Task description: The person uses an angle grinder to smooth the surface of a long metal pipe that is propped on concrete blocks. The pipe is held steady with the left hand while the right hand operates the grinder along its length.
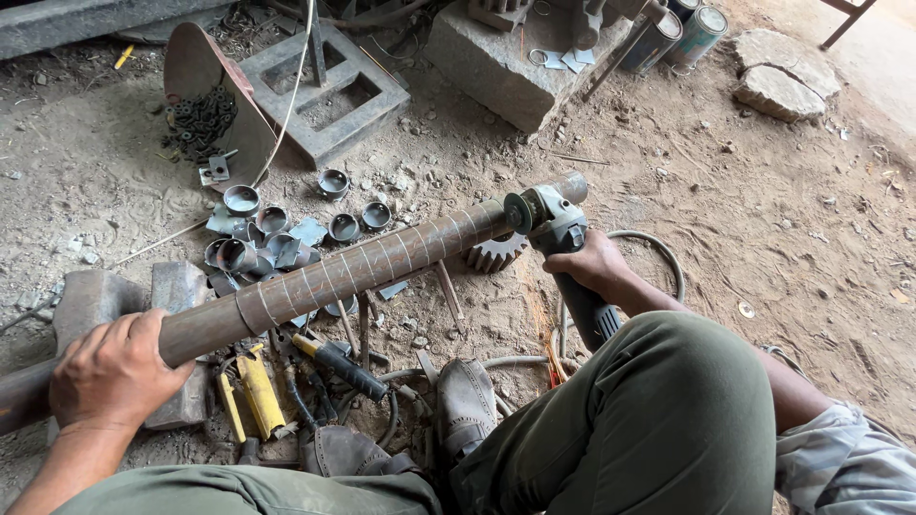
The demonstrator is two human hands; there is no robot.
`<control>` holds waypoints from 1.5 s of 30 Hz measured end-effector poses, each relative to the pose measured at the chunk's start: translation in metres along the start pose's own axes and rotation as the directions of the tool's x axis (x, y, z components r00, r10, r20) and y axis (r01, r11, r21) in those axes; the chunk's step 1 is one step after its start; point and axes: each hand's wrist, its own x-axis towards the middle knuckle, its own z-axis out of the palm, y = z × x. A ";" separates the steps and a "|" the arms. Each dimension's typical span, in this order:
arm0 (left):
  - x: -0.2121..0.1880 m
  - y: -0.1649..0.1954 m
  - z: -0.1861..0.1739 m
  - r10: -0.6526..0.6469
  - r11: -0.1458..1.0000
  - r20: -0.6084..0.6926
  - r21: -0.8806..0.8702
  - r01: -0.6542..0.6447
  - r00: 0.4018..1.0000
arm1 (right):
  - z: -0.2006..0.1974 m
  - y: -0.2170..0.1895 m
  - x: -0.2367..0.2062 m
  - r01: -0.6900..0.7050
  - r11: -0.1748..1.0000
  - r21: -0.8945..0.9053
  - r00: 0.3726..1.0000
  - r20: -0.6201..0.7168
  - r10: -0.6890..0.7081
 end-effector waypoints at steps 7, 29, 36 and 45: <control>0.019 0.006 -0.016 -0.073 0.997 0.280 0.039 0.065 0.957 | 0.000 0.014 0.000 0.013 1.000 0.000 0.999 0.029 -0.013; 0.083 0.025 -0.109 -0.029 0.969 0.775 -0.134 0.209 0.631 | -0.004 0.028 -0.004 -0.018 0.906 0.422 0.996 -0.067 0.051; 0.085 0.034 -0.122 -0.058 0.968 0.784 -0.109 0.228 0.618 | 0.000 0.031 -0.003 -0.014 0.915 0.404 0.999 -0.034 0.030; 0.097 0.037 -0.135 0.031 0.941 0.828 -0.213 0.264 0.559 | 0.010 0.023 -0.003 -0.005 0.924 0.383 0.999 -0.033 0.019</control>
